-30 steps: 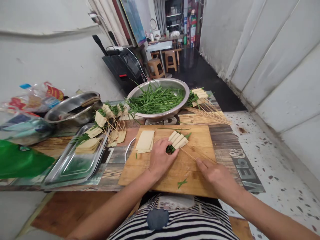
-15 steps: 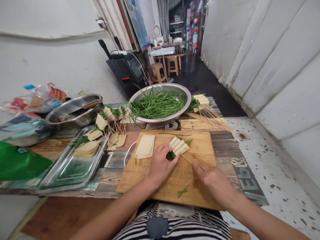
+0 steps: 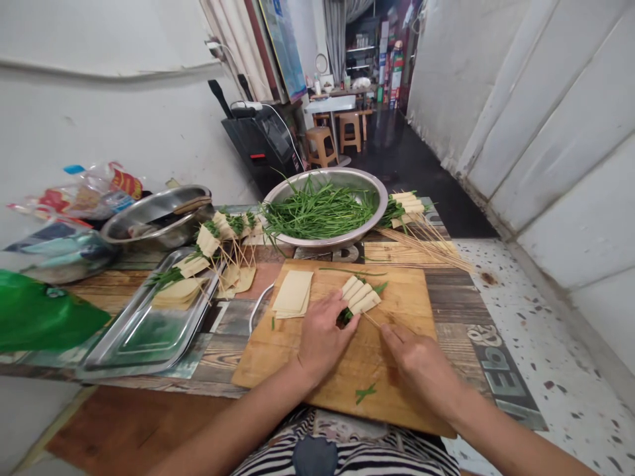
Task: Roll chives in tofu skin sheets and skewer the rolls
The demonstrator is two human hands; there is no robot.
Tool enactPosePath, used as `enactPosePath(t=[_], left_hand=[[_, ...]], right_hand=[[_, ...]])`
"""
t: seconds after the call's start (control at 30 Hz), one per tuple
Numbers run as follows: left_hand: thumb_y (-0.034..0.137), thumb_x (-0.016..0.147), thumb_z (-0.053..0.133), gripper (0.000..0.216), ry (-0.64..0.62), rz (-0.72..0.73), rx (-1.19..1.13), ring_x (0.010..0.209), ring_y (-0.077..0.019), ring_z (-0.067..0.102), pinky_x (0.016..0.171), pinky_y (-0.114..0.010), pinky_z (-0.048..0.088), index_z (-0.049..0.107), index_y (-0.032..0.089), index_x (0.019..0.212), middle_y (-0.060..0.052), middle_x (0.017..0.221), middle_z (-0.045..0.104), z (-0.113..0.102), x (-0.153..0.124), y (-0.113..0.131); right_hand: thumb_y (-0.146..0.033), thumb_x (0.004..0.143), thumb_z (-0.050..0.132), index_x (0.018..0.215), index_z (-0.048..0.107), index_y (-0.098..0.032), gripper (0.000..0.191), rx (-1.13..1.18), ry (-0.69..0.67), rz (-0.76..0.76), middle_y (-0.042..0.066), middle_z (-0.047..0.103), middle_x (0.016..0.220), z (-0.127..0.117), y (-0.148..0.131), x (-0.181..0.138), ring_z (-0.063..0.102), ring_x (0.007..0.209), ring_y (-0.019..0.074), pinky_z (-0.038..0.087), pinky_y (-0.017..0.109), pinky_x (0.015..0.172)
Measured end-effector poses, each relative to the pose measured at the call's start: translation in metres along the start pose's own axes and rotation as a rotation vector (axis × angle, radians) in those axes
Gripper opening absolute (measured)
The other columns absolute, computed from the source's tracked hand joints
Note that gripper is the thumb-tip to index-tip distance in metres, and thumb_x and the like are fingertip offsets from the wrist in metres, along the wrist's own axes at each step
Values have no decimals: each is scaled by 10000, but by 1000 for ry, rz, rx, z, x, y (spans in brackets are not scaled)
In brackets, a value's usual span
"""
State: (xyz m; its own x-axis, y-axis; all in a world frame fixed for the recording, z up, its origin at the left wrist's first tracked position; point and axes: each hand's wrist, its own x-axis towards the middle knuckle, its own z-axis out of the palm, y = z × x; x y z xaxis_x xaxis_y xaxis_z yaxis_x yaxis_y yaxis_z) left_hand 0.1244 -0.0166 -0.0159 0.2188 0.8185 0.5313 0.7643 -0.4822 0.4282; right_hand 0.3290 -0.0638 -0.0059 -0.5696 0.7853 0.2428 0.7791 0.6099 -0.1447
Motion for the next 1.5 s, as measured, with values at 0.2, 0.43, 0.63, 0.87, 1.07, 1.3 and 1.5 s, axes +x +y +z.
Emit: enactPosePath(t=[0.2,0.43,0.63,0.87,1.07,1.3,1.5], left_hand=[[201,738,722,171,0,-3,12,967,-251,652,817,-413,532,581,193,834,-103,1034,691,-1,1,1],[199,741,716,170,-11,-3,10,928,-243,660,785,-398,533,571,201,830,-86,1008,694,-2,3,1],[187,752,695,142,-13,-2,-1,926,-242,659,795,-395,527,578,191,833,-88,1027,695,-3,4,3],[179,752,683,111,-13,1,10,896,-243,660,782,-391,529,579,182,787,-90,989,701,-3,5,4],[188,757,684,107,-10,0,-6,941,-249,662,808,-399,533,599,183,823,-100,1043,701,-1,4,2],[198,755,684,106,-32,-17,-11,971,-254,651,836,-408,528,608,173,824,-103,1082,693,2,2,1],[181,749,689,109,-53,-12,2,977,-264,650,834,-417,523,615,165,828,-115,1095,690,1,2,2]], right_hand=[[-37,727,389,1189,556,-43,491,28,-44,-7,176,680,963,-2,0,5,676,814,233,573,339,671],[-28,697,418,1194,560,-115,524,69,-47,12,131,686,949,-3,2,10,673,855,220,570,321,704],[-3,690,414,1183,549,-97,520,74,-55,-21,140,679,954,-2,4,15,670,850,209,567,308,715],[26,733,405,1135,541,-73,436,31,-28,-41,120,668,880,1,5,18,660,750,189,546,271,639],[24,739,406,1079,552,-58,379,4,21,-74,112,659,829,3,3,24,646,710,194,532,278,602],[24,727,429,1079,547,-47,378,-7,28,-101,122,659,838,3,3,28,629,677,180,505,261,566],[43,772,375,1088,539,-69,374,-72,77,-151,109,675,860,12,7,37,646,678,173,514,258,574]])
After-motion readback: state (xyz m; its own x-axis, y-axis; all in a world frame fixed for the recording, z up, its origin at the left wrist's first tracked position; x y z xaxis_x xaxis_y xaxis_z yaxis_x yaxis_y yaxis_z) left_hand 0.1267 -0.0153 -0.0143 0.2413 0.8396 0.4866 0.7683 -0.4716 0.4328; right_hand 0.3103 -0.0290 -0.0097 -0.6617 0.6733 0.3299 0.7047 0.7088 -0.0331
